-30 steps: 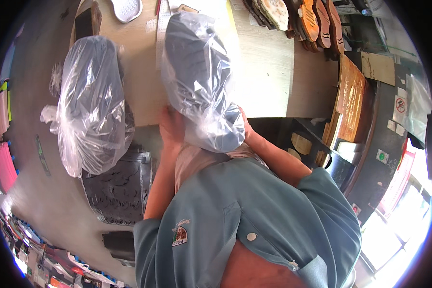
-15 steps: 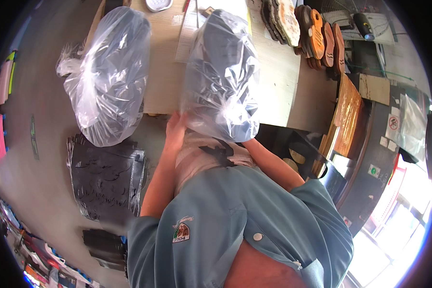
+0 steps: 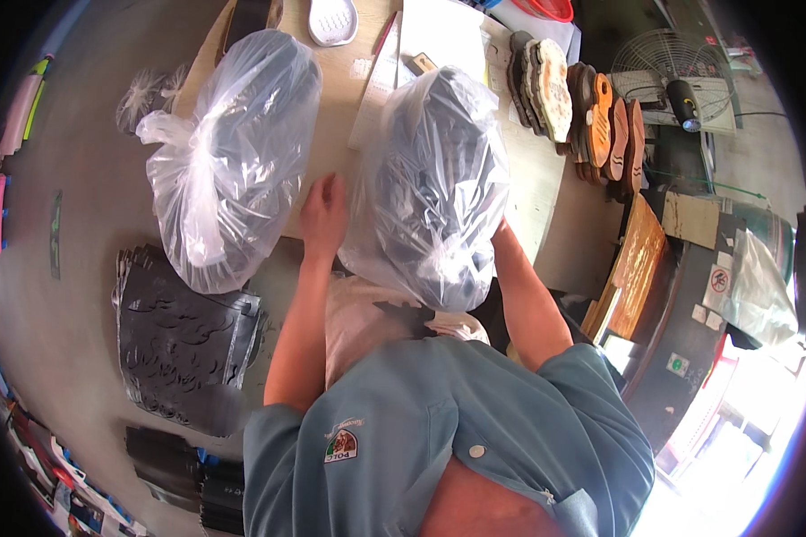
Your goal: The person trims the edges of black shoe soles using a green pneumatic cutting tool, then places the trimmed soles into plastic bags and ties them. The person also writes on a notepad at the end.
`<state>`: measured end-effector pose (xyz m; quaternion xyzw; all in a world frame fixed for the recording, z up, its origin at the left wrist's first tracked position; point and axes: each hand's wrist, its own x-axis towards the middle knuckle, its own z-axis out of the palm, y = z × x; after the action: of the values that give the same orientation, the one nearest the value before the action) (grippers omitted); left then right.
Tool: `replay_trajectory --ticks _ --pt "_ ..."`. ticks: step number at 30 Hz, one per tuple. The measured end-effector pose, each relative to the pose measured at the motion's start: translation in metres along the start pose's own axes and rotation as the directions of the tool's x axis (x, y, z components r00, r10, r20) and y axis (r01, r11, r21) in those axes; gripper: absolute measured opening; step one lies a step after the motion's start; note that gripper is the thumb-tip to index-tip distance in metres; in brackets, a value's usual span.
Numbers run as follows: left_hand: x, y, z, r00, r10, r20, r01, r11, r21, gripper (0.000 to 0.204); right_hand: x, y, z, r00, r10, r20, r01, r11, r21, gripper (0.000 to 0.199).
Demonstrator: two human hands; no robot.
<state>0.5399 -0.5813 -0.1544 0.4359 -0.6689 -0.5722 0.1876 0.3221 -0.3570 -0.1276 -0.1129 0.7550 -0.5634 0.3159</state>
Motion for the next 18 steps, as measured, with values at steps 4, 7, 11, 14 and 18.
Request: replay_trajectory --ticks 4,7,11,14,18 --pt "0.062 0.025 0.045 0.987 -0.013 0.159 0.030 0.994 -0.107 0.037 0.042 0.000 0.002 0.999 -0.043 0.004 0.043 0.991 -0.128 0.034" --pt "0.087 0.031 0.060 0.941 -0.143 0.308 0.133 0.990 0.053 0.033 0.054 0.010 -0.001 0.999 -0.040 0.008 0.041 0.981 -0.187 0.034" --pt "0.106 0.032 0.070 0.999 -0.035 -0.016 0.037 0.987 0.154 0.029 0.073 0.020 -0.001 0.999 -0.045 0.012 0.047 0.970 -0.240 0.034" --pt "0.119 0.032 0.078 0.997 0.038 -0.069 -0.023 0.980 0.197 0.030 0.092 0.022 -0.001 0.999 -0.045 0.018 0.049 0.963 -0.266 0.034" --pt "0.136 0.040 0.082 0.996 -0.055 0.074 0.060 0.996 -0.066 0.030 0.110 0.019 -0.008 0.999 -0.040 0.017 0.043 0.961 -0.273 0.034"
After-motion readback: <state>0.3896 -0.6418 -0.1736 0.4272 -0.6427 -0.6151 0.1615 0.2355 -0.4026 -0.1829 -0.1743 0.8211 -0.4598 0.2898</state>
